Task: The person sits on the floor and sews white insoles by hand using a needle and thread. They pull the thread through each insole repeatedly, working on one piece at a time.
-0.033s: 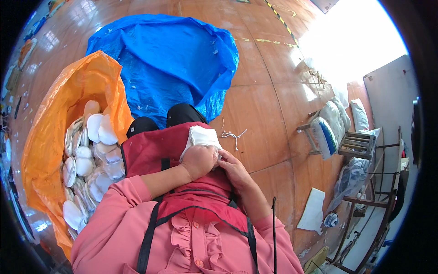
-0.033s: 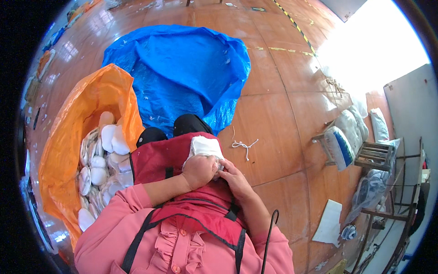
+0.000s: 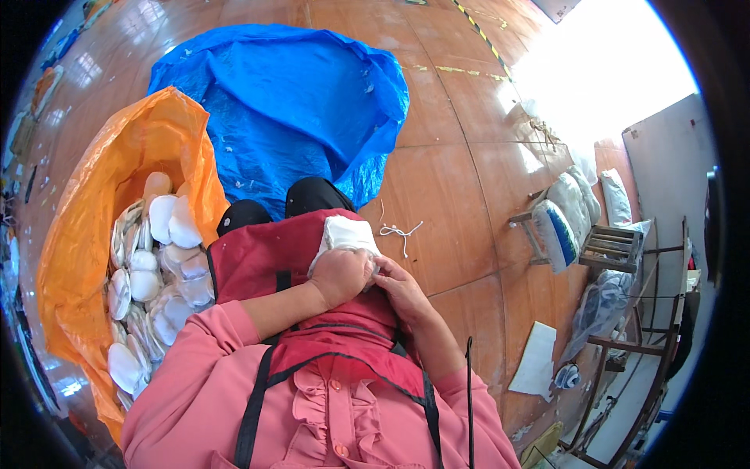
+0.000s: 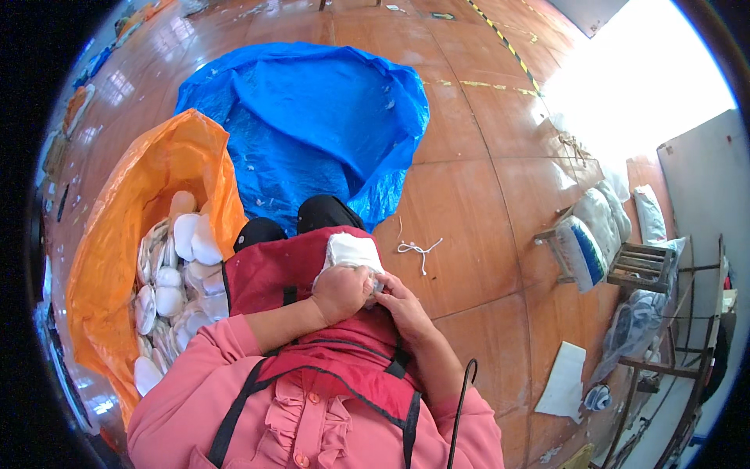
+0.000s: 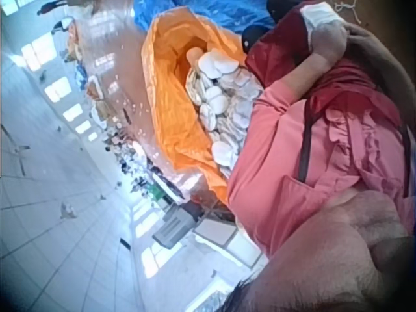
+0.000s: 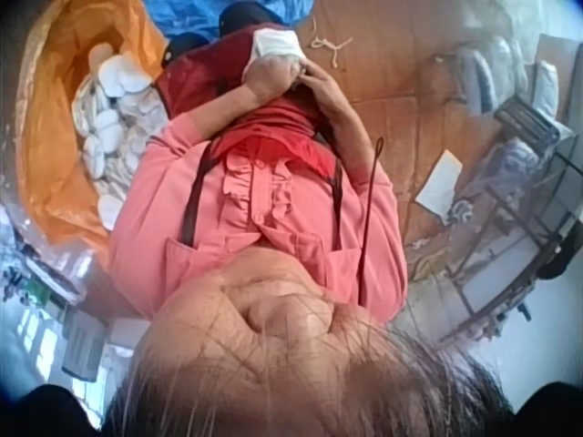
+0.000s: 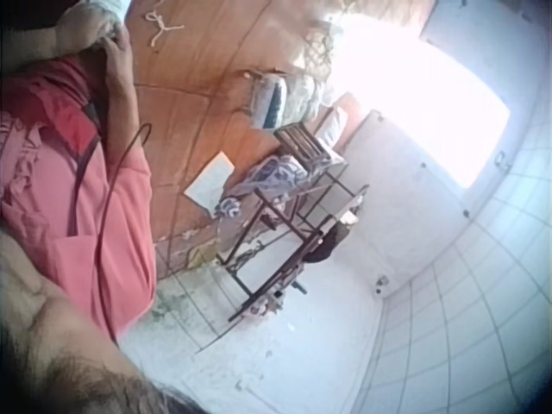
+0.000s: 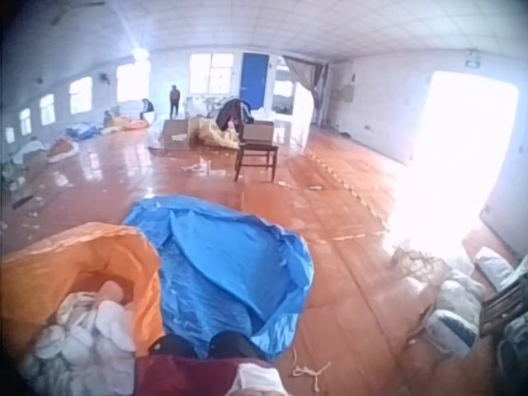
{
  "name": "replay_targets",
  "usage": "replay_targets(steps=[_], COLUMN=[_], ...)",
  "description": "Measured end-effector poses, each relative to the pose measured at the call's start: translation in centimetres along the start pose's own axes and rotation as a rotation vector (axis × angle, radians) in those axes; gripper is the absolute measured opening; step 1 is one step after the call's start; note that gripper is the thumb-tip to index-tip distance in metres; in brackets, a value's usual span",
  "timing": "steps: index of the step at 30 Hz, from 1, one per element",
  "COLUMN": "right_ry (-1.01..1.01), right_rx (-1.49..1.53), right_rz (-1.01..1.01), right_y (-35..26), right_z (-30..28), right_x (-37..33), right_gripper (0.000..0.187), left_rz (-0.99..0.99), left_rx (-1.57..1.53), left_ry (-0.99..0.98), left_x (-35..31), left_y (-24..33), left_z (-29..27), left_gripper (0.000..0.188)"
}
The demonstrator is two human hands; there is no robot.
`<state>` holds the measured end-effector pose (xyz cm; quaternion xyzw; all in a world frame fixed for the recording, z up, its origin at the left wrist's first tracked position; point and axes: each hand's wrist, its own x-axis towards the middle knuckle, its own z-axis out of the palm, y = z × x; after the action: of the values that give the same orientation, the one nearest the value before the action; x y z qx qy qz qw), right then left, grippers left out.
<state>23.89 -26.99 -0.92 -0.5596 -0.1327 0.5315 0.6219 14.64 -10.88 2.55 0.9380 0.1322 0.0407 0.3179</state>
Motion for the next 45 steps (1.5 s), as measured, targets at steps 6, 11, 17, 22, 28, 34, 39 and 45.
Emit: replay_targets(steps=[6, 11, 17, 22, 28, 34, 39, 45], right_ry=[0.009, 0.225, 0.296, 0.223, 0.229, 0.155, 0.077, 0.084], right_rx=[0.123, -0.186, -0.926, -1.016, -1.015, -0.757, -0.821, -0.938], right_rz=[0.037, -0.118, -0.247, -0.139, -0.07, -0.304, -0.237, -0.13], right_y=[-0.6, 0.5, -1.7, -1.8, -0.8, 0.5, 0.0, -2.5], right_z=[0.6, 2.0, 4.3, 3.9, 3.7, 2.1, 1.2, 1.9], right_x=[0.0, -0.6, -2.6, -1.8, -0.2, 2.2, 3.6, 2.7], right_gripper=[0.038, 0.033, 0.041, 0.054, 0.062, 0.06, 0.055, 0.043], left_rz=[-0.007, -0.059, -0.105, -0.083, -0.103, -0.1, -0.131, -0.104], left_rx=[0.013, 0.016, 0.013, 0.008, 0.034, 0.001, 0.01, 0.024], left_ry=[0.025, 0.0, -0.016, -0.039, -0.107, -0.093, -0.109, -0.075], left_x=[-0.1, 0.1, 0.8, 1.4, 1.9, 2.7, 2.3, 1.9], left_y=[-0.2, -0.3, 0.0, 0.5, 0.4, -0.2, 0.4, 0.1], left_z=[0.1, 0.0, -0.5, -0.6, 0.0, 0.1, -0.5, -0.1], left_gripper=[0.029, 0.03, 0.031, 0.033, 0.036, 0.037, 0.036, 0.034])
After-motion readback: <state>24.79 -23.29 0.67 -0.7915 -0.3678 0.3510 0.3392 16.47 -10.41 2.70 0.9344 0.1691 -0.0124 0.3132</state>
